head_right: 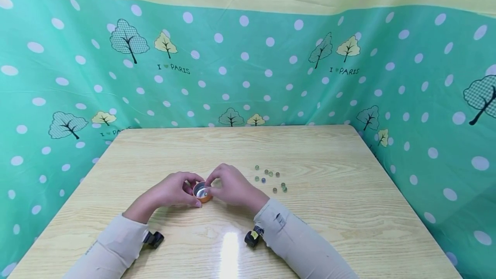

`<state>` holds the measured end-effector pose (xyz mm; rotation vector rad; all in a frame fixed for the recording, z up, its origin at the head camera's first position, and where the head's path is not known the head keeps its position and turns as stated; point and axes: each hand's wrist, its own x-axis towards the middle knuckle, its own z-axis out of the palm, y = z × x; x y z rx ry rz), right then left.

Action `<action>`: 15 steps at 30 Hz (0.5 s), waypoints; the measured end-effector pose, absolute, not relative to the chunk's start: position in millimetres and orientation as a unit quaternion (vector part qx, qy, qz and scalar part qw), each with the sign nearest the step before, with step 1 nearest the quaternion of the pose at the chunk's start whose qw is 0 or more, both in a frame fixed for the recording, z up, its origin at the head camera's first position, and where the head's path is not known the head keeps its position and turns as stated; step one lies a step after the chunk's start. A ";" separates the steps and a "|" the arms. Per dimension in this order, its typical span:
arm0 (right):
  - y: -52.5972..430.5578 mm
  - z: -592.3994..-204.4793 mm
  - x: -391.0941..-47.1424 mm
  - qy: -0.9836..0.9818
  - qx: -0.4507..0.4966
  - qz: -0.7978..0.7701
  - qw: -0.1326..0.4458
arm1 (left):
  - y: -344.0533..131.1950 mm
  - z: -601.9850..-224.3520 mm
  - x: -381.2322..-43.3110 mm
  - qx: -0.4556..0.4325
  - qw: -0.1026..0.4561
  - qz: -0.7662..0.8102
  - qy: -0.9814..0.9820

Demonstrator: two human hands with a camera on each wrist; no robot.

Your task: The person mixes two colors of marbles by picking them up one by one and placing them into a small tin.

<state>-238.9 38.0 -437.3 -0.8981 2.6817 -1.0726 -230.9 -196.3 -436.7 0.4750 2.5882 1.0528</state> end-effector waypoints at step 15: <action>54.8 -422.0 -248.2 0.884 -0.278 -0.375 0.042 | -195.1 -435.0 -230.1 0.172 0.152 0.360 0.904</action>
